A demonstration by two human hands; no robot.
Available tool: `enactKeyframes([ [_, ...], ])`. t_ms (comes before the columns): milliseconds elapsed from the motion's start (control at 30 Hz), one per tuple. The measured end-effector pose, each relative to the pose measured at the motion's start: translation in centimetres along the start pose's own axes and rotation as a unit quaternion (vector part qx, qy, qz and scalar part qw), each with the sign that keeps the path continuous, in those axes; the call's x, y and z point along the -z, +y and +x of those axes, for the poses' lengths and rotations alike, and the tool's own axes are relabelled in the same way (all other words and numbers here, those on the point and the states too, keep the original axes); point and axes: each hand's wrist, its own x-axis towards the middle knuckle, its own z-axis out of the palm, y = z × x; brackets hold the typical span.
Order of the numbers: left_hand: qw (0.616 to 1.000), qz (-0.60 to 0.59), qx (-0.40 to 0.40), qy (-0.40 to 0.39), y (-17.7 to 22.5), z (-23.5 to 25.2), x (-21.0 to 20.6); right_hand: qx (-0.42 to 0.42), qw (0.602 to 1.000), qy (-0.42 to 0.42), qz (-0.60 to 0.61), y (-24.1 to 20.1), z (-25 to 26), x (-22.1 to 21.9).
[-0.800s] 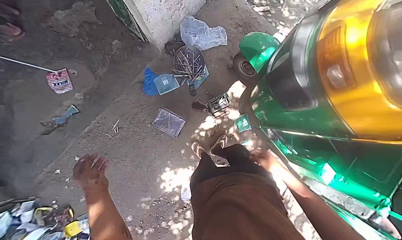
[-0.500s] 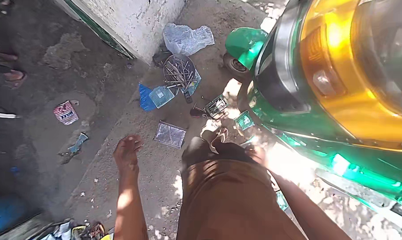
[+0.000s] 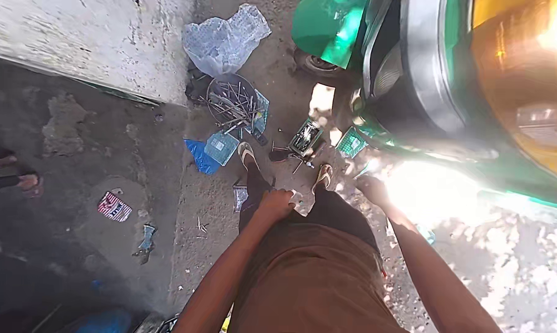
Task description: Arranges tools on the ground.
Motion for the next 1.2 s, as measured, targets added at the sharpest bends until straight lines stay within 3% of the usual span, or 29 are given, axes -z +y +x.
enactKeyframes([
  [100,0.998,0.036,-0.017,-0.054,-5.1,5.8,3.0,-0.069,0.989,0.043,0.122,-1.7,2.3,-4.6],
  [167,0.998,0.035,-0.028,-0.055,-8.5,11.1,4.6,-0.11,0.979,0.046,0.167,-3.5,7.0,-9.1],
  [267,0.998,-0.023,-0.007,-0.053,-13.2,18.7,3.7,-0.126,0.979,-0.095,0.127,-5.3,17.1,-17.0],
  [367,0.992,-0.121,0.034,-0.03,-16.8,25.9,-1.2,-0.078,0.982,-0.17,-0.033,-6.5,29.6,-22.1],
  [500,0.974,-0.201,0.093,-0.055,-19.8,31.1,-9.2,-0.012,0.993,-0.044,-0.105,-11.4,45.9,-23.6],
  [633,0.947,-0.176,0.078,-0.258,-19.5,34.3,-14.7,0.087,0.971,0.006,-0.221,-16.6,54.3,-25.2],
  [700,0.946,-0.196,0.042,-0.253,-19.2,35.8,-14.8,0.099,0.96,0.001,-0.263,-17.5,56.8,-26.9],
  [800,0.943,-0.321,0.032,-0.084,-19.0,36.7,-14.4,0.081,0.952,0.028,-0.292,-16.5,58.1,-28.9],
  [867,0.934,-0.356,0.038,-0.015,-19.3,36.9,-14.1,0.079,0.952,0.047,-0.292,-15.5,58.0,-29.5],
  [1000,0.941,-0.33,0.074,-0.013,-19.7,36.9,-13.2,0.076,0.954,0.053,-0.284,-14.9,57.6,-28.8],
  [1133,0.936,-0.346,0.066,-0.021,-19.2,37.7,-13.2,0.021,0.961,-0.006,-0.276,-15.9,58.0,-26.6],
  [1200,0.914,-0.399,0.067,-0.008,-19.4,37.9,-13.4,0.024,0.965,-0.046,-0.258,-16.5,57.0,-26.3],
])
